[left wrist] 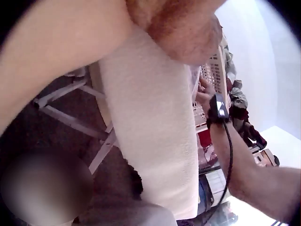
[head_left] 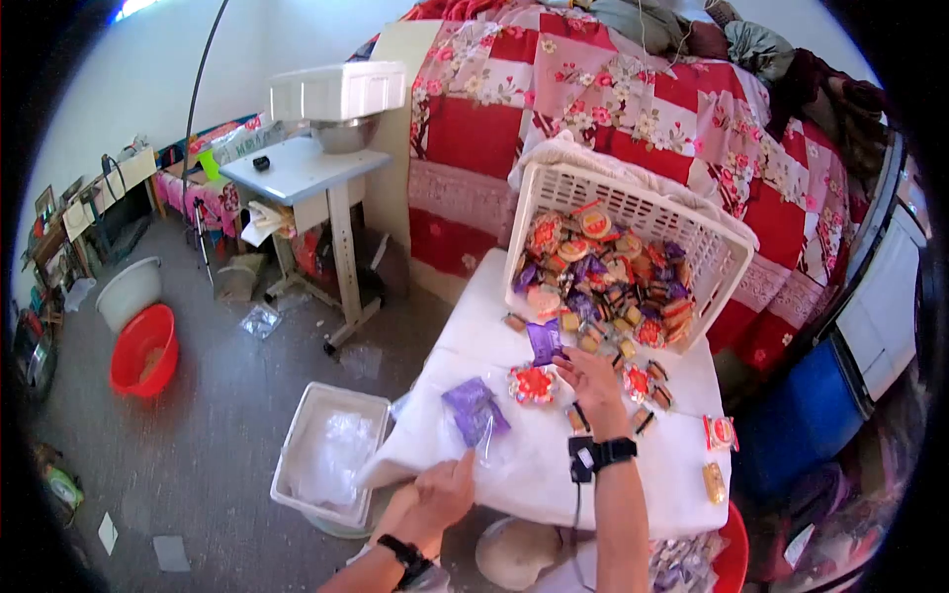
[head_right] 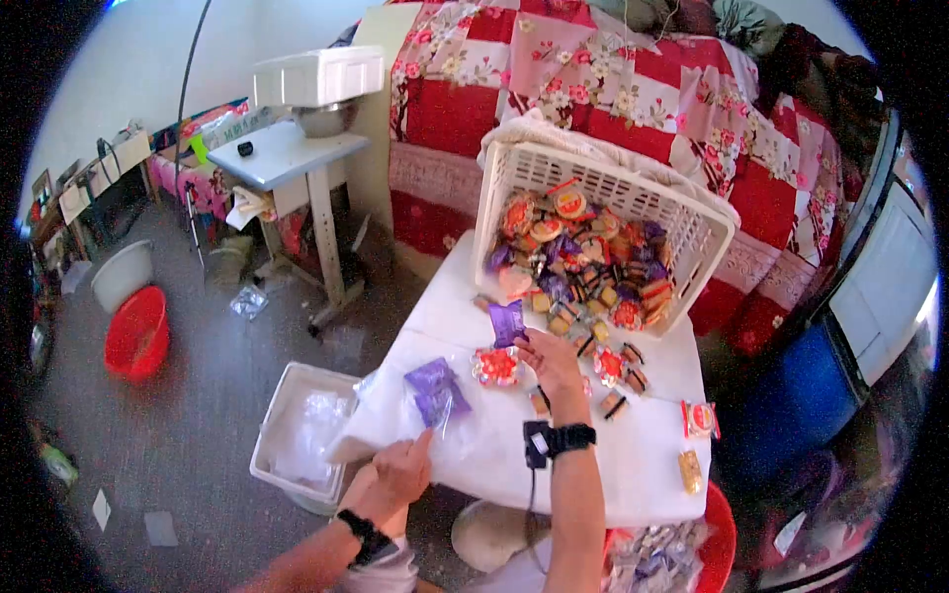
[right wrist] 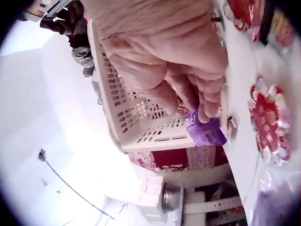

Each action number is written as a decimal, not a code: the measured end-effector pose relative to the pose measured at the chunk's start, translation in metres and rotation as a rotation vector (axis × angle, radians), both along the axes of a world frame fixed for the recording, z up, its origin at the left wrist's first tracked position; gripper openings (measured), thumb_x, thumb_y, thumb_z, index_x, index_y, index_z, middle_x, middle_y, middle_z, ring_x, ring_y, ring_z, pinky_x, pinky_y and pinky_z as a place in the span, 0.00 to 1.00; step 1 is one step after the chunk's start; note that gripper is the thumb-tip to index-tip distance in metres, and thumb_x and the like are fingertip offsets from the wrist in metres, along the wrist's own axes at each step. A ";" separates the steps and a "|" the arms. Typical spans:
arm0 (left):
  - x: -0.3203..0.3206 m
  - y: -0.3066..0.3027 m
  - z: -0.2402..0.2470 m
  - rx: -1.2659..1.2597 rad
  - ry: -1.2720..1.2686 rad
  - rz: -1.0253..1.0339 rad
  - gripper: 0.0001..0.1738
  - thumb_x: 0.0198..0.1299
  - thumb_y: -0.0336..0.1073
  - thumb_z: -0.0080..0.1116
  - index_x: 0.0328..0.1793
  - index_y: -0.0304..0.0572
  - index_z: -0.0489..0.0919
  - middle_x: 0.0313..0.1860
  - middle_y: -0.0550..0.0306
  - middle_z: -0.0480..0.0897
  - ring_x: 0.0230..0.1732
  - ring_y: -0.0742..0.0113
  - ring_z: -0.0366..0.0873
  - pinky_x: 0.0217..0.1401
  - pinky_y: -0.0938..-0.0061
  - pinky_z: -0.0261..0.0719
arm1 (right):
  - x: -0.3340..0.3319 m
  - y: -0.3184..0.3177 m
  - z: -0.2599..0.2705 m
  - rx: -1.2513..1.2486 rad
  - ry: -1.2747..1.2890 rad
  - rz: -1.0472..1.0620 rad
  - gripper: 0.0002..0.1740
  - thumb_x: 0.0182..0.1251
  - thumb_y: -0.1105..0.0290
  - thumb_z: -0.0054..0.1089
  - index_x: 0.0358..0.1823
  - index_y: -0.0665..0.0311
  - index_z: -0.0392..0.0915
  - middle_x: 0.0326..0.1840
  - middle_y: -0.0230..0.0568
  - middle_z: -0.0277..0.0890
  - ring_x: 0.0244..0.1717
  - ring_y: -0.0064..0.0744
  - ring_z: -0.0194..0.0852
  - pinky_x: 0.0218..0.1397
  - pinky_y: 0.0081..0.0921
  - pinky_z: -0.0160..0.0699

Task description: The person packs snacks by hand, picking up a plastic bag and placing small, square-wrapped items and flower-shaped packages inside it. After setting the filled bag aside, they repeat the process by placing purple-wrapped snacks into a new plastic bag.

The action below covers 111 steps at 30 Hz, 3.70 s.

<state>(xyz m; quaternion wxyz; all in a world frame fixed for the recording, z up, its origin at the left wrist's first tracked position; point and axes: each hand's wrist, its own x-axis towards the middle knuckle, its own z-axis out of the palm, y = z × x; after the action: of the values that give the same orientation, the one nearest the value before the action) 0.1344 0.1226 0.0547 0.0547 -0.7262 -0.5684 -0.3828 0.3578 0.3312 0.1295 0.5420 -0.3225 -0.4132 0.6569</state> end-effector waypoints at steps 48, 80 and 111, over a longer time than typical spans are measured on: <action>-0.006 0.003 -0.004 -0.059 -0.283 -0.104 0.25 0.57 0.31 0.52 0.63 0.36 0.68 0.28 0.44 0.79 0.31 0.46 0.78 0.34 0.55 0.74 | -0.040 -0.192 -0.036 -0.188 -0.064 0.020 0.16 0.68 0.74 0.52 0.51 0.82 0.71 0.41 0.51 0.78 0.41 0.36 0.81 0.47 0.24 0.83; -0.009 0.002 -0.008 0.032 -0.222 -0.149 0.26 0.54 0.30 0.54 0.62 0.39 0.70 0.32 0.47 0.80 0.35 0.48 0.79 0.35 0.57 0.76 | -0.081 -0.197 -0.047 0.212 -0.934 -0.060 0.14 0.62 0.67 0.53 0.38 0.74 0.74 0.34 0.57 0.76 0.33 0.41 0.78 0.38 0.33 0.74; 0.002 -0.022 0.043 -0.138 -0.215 -0.032 0.26 0.59 0.38 0.55 0.62 0.32 0.69 0.55 0.41 0.72 0.52 0.48 0.71 0.55 0.64 0.69 | -0.066 -0.203 -0.062 -0.243 -0.123 -0.387 0.13 0.69 0.68 0.49 0.39 0.72 0.75 0.32 0.47 0.81 0.24 0.31 0.80 0.23 0.23 0.79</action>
<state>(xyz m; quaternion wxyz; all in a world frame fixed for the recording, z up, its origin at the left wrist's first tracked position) 0.1367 0.1004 0.0980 -0.0629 -0.6918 -0.5845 -0.4193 0.2922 0.1285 0.0675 0.5888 -0.4980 -0.2937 0.5648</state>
